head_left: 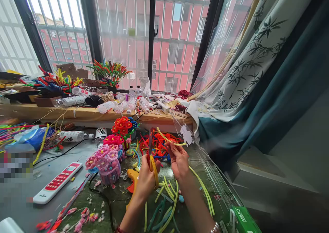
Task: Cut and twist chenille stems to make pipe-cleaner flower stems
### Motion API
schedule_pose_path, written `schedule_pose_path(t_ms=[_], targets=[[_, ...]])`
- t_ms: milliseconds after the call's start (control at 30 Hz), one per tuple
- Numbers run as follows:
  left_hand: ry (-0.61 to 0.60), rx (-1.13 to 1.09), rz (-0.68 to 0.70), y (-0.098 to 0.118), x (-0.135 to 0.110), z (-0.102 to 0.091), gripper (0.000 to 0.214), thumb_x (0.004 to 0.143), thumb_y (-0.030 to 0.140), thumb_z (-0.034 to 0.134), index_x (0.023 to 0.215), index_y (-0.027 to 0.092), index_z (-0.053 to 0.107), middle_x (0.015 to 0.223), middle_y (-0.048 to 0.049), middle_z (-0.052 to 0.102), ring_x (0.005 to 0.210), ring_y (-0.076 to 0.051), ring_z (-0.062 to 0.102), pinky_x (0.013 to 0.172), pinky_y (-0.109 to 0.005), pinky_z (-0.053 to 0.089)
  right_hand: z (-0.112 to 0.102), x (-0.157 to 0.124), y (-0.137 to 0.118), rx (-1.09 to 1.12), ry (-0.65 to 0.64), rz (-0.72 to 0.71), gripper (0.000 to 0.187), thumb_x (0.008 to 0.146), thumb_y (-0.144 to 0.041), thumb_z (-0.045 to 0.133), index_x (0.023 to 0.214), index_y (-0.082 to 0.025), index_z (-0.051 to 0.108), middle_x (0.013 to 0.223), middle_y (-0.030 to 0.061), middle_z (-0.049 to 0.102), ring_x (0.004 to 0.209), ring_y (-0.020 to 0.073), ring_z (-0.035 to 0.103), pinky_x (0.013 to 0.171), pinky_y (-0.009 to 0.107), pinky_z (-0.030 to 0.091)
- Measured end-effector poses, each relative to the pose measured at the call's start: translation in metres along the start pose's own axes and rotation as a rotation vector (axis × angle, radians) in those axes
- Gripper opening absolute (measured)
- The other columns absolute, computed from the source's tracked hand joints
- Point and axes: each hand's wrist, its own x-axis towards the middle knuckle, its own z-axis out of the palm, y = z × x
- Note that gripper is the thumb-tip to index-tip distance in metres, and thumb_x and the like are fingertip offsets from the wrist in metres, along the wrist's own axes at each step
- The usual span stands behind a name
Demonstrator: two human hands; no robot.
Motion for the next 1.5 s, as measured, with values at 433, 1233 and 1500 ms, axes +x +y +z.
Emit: schedule_pose_path(t_ms=[433,1233,1500], targets=[[-0.178,0.118,0.021,0.002,-0.007,-0.004,0.039,0.075,0.055,0.062,0.062,0.020,0.051,0.050,0.0030,0.053,0.048,-0.012,0.046,0.048,-0.021,0.031,0.000,0.002,-0.009,0.010,-0.041,-0.004,0.028,0.058,-0.029,0.087,0.073,-0.016,0.068,0.083,0.0038,0.075,0.081,0.0183,0.071,0.082,0.030,0.057],[-0.260,0.014,-0.119,0.004,-0.018,0.006,0.053,0.066,0.069,0.063,0.054,0.020,0.048,0.039,0.0032,0.051,0.026,-0.009,0.040,0.031,-0.019,0.025,0.000,0.001,-0.004,-0.061,-0.060,-0.003,0.027,0.058,-0.030,0.087,0.070,-0.017,0.067,0.079,0.0032,0.075,0.077,0.0186,0.071,0.080,0.031,0.056],[-0.261,0.039,-0.121,0.000,-0.019,0.007,0.052,0.069,0.069,0.061,0.055,0.020,0.048,0.039,0.0038,0.049,0.027,-0.010,0.041,0.031,-0.019,0.026,0.000,0.000,-0.004,-0.037,-0.052,0.008,0.028,0.055,-0.029,0.088,0.071,-0.016,0.069,0.077,0.0015,0.075,0.075,0.0164,0.071,0.080,0.029,0.056]])
